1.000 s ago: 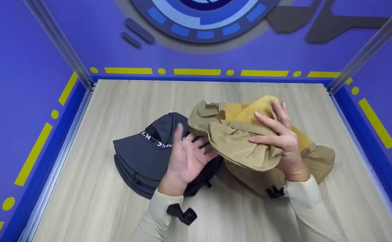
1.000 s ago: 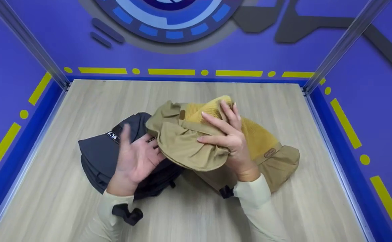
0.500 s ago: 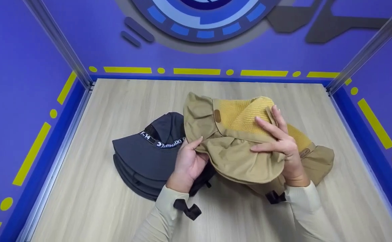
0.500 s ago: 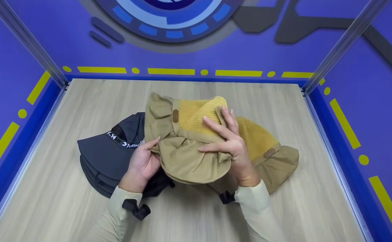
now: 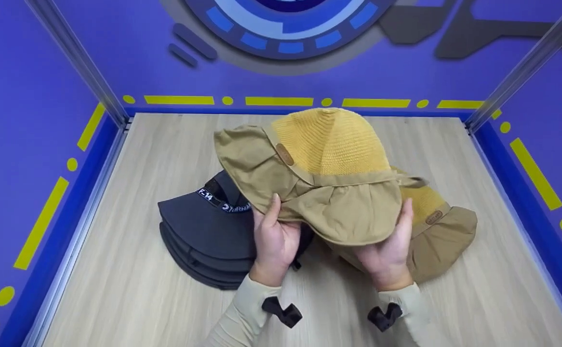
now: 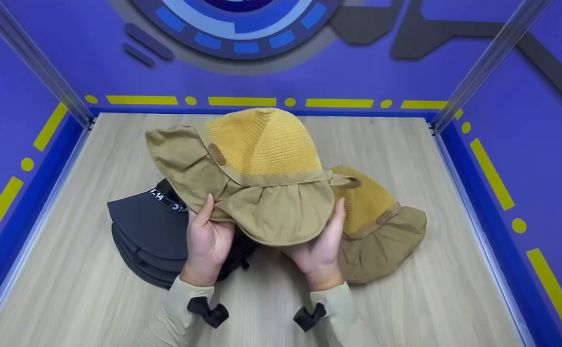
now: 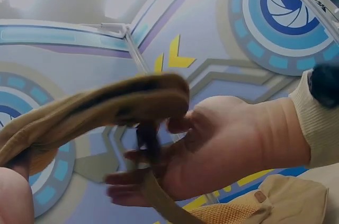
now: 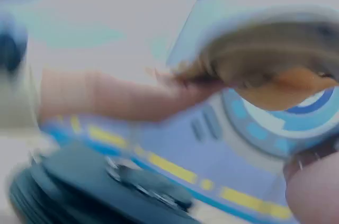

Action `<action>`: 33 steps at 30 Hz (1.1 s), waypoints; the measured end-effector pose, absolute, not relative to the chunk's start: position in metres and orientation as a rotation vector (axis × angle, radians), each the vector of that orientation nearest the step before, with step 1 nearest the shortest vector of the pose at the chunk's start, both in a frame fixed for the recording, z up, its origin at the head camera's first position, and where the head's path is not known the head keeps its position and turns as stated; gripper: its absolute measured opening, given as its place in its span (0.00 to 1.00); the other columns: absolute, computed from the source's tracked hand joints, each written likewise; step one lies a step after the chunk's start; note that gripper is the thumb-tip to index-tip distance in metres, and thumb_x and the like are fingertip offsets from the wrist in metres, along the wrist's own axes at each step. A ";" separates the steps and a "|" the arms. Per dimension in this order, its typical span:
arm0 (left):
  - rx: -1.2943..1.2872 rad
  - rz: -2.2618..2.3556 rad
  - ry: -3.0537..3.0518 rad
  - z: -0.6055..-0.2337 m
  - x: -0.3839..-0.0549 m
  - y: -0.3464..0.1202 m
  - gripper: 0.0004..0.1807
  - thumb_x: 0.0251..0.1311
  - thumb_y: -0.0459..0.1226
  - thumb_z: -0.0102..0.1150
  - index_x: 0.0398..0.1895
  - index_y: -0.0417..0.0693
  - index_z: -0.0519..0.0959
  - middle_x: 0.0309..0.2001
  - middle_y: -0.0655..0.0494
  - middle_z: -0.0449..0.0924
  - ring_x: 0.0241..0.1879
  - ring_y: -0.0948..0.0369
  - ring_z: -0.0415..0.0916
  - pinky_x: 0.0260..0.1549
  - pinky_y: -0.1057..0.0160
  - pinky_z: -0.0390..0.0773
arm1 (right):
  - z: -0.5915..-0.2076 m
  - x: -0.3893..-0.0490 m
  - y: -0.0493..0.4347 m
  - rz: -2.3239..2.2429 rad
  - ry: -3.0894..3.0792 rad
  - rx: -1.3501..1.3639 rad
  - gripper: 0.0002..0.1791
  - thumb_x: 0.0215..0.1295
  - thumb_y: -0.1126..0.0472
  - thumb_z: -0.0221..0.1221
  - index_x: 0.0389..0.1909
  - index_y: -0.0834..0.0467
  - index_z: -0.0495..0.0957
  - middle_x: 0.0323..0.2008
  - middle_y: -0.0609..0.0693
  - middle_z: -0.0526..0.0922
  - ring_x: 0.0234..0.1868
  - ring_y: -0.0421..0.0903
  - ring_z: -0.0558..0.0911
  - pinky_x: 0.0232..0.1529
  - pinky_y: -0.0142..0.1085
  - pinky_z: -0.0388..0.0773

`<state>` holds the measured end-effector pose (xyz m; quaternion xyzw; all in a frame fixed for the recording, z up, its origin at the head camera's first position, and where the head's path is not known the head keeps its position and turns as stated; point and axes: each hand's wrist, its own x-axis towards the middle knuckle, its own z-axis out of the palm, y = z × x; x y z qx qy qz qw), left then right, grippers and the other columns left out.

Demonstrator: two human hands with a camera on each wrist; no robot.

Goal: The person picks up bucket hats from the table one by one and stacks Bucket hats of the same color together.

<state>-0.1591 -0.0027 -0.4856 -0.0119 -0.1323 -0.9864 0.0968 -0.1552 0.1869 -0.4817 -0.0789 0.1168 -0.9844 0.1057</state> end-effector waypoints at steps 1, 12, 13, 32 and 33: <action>-0.062 -2.916 -0.385 -0.487 -0.159 -0.002 0.24 0.79 0.27 0.32 0.70 0.58 0.59 0.57 0.48 0.78 0.56 0.52 0.82 0.55 0.51 0.83 | -0.483 -0.156 0.186 -2.865 0.315 -0.276 0.41 0.72 0.32 0.50 0.77 0.53 0.60 0.73 0.56 0.68 0.74 0.55 0.69 0.76 0.53 0.63; -0.265 -2.977 -0.463 -0.511 -0.143 -0.009 0.18 0.79 0.27 0.34 0.63 0.49 0.68 0.58 0.48 0.81 0.59 0.51 0.82 0.61 0.51 0.80 | -0.483 -0.165 0.208 -2.987 0.736 -0.312 0.18 0.79 0.74 0.41 0.62 0.59 0.69 0.56 0.58 0.81 0.54 0.53 0.85 0.57 0.44 0.83; -0.265 -2.980 -0.486 -0.512 -0.142 -0.010 0.18 0.78 0.26 0.35 0.62 0.49 0.68 0.58 0.49 0.81 0.59 0.52 0.82 0.62 0.52 0.79 | -0.483 -0.165 0.210 -2.994 0.717 -0.354 0.19 0.78 0.75 0.40 0.61 0.59 0.69 0.56 0.58 0.81 0.54 0.54 0.84 0.57 0.44 0.83; -0.374 -2.805 -1.168 -0.478 -0.176 -0.100 0.31 0.68 0.44 0.65 0.69 0.41 0.68 0.53 0.49 0.83 0.52 0.57 0.82 0.54 0.61 0.81 | -0.474 -0.164 0.244 -2.919 0.675 -0.626 0.18 0.74 0.77 0.38 0.55 0.72 0.73 0.52 0.65 0.83 0.52 0.58 0.87 0.53 0.46 0.85; -0.336 -2.782 -1.253 -0.475 -0.177 -0.102 0.29 0.69 0.43 0.64 0.67 0.38 0.71 0.51 0.49 0.84 0.49 0.58 0.83 0.52 0.62 0.82 | -0.474 -0.165 0.247 -2.906 0.701 -0.619 0.18 0.76 0.76 0.38 0.56 0.71 0.73 0.52 0.65 0.84 0.51 0.58 0.87 0.52 0.45 0.86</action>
